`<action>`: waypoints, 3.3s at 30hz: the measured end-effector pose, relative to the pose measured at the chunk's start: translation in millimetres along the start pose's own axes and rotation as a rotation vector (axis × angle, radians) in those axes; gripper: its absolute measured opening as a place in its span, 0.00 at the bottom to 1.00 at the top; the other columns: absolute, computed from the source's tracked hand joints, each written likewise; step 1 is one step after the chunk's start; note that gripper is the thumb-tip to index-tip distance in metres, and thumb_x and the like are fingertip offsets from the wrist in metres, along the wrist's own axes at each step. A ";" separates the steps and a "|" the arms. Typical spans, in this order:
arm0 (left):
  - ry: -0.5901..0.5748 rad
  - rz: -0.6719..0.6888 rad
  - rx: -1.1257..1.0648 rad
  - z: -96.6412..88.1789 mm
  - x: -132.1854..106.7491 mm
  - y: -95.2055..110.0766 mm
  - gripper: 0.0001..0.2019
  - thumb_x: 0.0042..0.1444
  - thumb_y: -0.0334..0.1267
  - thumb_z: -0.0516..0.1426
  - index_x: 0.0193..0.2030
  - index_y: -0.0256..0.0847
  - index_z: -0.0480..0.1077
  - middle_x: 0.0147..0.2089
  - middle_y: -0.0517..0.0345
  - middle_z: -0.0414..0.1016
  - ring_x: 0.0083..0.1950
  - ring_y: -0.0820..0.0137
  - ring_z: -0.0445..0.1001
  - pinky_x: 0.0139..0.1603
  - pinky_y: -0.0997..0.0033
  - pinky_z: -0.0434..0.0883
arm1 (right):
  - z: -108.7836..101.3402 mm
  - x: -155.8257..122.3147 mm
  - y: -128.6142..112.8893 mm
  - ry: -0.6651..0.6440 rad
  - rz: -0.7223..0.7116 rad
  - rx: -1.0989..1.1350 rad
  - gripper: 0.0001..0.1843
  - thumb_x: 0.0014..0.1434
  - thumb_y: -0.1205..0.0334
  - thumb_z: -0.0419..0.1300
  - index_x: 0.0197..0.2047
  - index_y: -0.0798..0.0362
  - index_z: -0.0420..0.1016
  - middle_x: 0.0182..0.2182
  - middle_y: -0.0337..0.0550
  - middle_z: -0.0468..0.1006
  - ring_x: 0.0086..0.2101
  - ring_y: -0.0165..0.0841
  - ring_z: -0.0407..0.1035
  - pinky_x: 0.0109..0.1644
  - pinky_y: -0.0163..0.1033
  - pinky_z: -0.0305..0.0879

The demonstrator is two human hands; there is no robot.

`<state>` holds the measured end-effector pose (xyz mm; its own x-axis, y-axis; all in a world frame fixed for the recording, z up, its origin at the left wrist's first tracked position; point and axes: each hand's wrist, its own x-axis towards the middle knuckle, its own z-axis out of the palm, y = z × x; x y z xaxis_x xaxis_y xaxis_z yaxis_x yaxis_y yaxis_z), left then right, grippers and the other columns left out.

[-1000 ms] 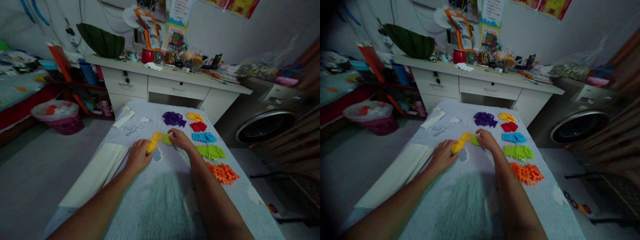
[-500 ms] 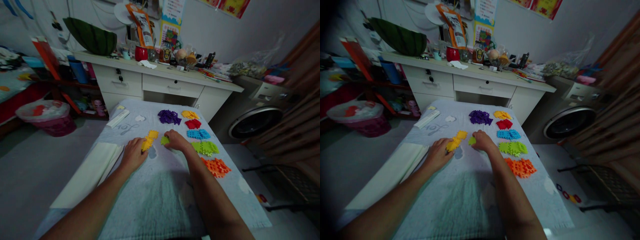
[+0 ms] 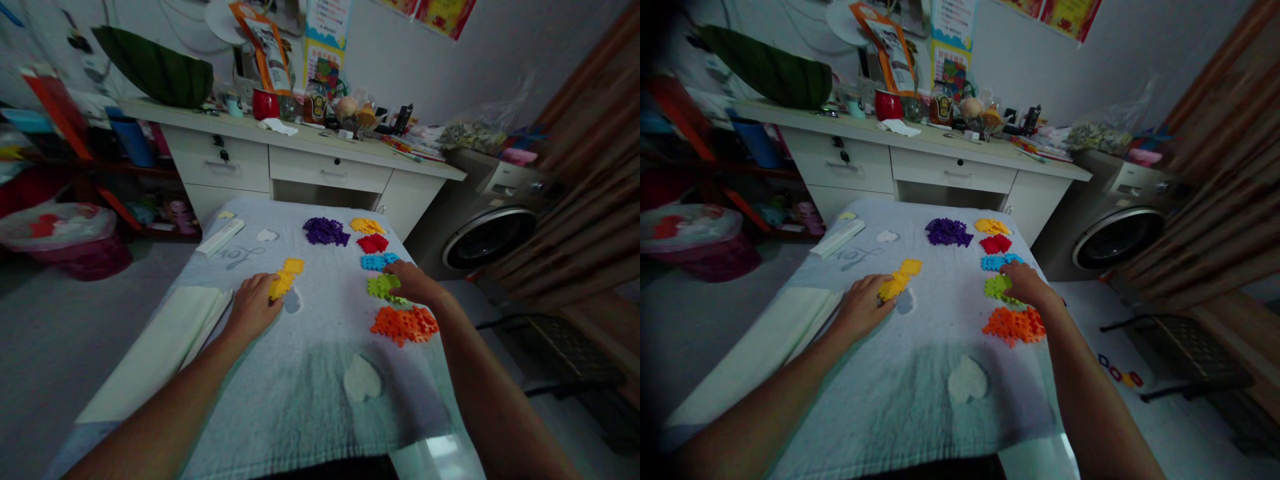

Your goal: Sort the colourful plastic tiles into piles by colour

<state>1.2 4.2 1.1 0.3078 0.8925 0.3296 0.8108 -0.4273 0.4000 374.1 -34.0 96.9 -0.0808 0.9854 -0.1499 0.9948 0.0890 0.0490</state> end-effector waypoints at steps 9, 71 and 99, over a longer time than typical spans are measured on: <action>0.010 -0.002 -0.003 -0.1 0.1 0.5 0.19 0.52 0.39 0.55 0.52 0.41 0.67 0.52 0.48 0.74 0.53 0.56 0.71 0.56 0.55 0.66 | 3.6 -5.6 -2.6 0.009 0.123 -0.073 0.31 0.52 0.66 0.67 0.60 0.49 0.69 0.57 0.55 0.69 0.53 0.50 0.65 0.53 0.50 0.62; 0.007 0.003 -0.047 -0.8 -0.4 3.5 0.19 0.53 0.35 0.56 0.53 0.40 0.68 0.52 0.49 0.74 0.52 0.56 0.70 0.54 0.54 0.66 | -22.8 90.4 -124.8 -0.138 -0.276 0.245 0.28 0.53 0.55 0.67 0.56 0.55 0.72 0.47 0.50 0.77 0.43 0.37 0.72 0.46 0.37 0.64; 0.035 -0.020 -0.123 2.3 -2.8 1.8 0.19 0.52 0.33 0.57 0.52 0.43 0.69 0.52 0.52 0.74 0.52 0.58 0.69 0.54 0.55 0.67 | 5.7 240.3 57.2 0.340 0.482 0.236 0.15 0.56 0.63 0.63 0.47 0.60 0.78 0.46 0.55 0.79 0.45 0.40 0.73 0.47 0.37 0.65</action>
<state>2.9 1.3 -1.0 0.2733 0.8963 0.3492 0.7485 -0.4262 0.5080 412.0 207.0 58.1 0.4033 0.9012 0.1586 0.9079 -0.3726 -0.1919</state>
